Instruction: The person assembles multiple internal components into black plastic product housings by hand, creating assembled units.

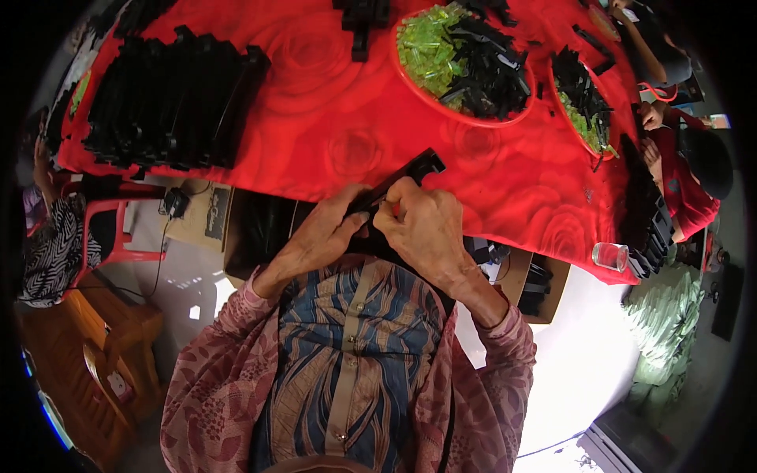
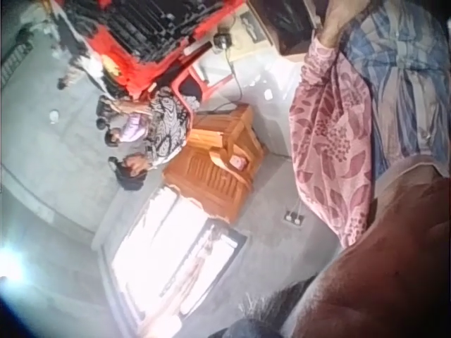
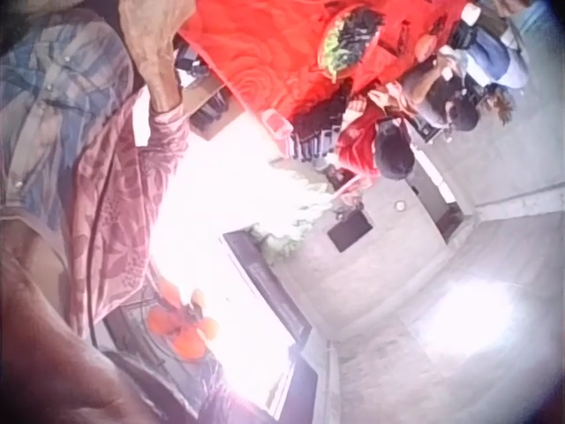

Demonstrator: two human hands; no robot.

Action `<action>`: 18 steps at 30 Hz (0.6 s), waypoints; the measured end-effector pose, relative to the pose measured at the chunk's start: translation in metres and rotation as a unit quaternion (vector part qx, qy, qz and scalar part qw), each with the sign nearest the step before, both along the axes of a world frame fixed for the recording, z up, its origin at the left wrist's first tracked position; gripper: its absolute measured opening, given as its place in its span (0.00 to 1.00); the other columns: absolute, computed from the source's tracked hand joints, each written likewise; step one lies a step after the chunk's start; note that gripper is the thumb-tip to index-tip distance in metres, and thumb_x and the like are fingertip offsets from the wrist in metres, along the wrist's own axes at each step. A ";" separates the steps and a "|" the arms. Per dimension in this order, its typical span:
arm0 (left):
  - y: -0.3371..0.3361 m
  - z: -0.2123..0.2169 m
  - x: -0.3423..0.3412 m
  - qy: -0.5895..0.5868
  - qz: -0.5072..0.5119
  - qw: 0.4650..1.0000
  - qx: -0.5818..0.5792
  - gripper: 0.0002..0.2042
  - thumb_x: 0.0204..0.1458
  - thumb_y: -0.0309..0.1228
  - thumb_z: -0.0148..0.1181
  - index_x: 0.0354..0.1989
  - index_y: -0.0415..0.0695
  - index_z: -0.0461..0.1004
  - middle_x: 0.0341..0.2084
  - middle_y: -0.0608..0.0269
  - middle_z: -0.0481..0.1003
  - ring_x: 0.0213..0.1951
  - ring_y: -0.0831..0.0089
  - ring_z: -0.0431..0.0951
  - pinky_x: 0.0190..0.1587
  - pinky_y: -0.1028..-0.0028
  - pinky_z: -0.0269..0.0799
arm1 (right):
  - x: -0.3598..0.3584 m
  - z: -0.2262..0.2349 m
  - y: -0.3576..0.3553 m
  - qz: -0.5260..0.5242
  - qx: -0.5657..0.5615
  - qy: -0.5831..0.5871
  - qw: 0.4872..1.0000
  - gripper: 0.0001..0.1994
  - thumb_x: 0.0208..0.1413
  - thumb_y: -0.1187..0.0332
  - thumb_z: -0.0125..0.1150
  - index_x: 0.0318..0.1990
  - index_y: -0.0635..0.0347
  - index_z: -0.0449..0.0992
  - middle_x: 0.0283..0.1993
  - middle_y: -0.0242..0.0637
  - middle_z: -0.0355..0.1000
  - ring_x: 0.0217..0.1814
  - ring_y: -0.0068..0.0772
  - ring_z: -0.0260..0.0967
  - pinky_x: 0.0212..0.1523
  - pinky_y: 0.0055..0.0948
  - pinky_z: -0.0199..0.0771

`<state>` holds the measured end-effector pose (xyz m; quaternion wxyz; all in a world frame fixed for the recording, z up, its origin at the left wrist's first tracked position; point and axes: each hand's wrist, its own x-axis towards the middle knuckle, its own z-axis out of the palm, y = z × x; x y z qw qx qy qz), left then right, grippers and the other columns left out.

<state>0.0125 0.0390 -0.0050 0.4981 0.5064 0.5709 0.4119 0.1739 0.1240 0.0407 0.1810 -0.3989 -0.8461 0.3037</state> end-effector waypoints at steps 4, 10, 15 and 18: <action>-0.001 0.002 0.002 0.054 0.020 0.998 0.031 0.14 0.56 0.21 0.49 0.51 0.32 0.64 0.25 0.39 0.74 0.29 0.49 0.78 0.34 0.60 0.71 | -0.002 0.001 0.001 0.004 0.001 0.008 1.000 0.06 0.45 0.74 0.63 0.26 0.63 0.72 0.13 0.44 0.66 0.13 0.41 0.68 0.15 0.35 0.63; -0.001 -0.003 0.007 0.079 0.036 0.994 0.066 0.12 0.55 0.19 0.50 0.48 0.33 0.66 0.24 0.44 0.72 0.27 0.53 0.75 0.31 0.63 0.69 | 0.001 -0.003 -0.003 0.004 0.058 0.026 0.998 0.05 0.46 0.74 0.64 0.28 0.62 0.73 0.12 0.40 0.65 0.12 0.33 0.67 0.15 0.31 0.62; -0.003 -0.003 0.012 0.093 0.042 0.992 0.080 0.11 0.55 0.18 0.50 0.47 0.34 0.67 0.22 0.51 0.71 0.24 0.64 0.75 0.28 0.69 0.68 | 0.002 -0.003 -0.008 0.000 0.084 0.026 0.996 0.06 0.45 0.75 0.64 0.26 0.61 0.71 0.12 0.40 0.64 0.12 0.36 0.67 0.14 0.33 0.62; -0.001 -0.001 0.014 0.076 0.048 0.995 0.034 0.11 0.51 0.16 0.48 0.44 0.32 0.66 0.24 0.41 0.73 0.30 0.44 0.77 0.34 0.60 0.69 | 0.001 -0.003 -0.012 -0.001 0.109 0.017 0.994 0.06 0.44 0.75 0.63 0.24 0.62 0.70 0.11 0.42 0.65 0.13 0.42 0.68 0.14 0.38 0.64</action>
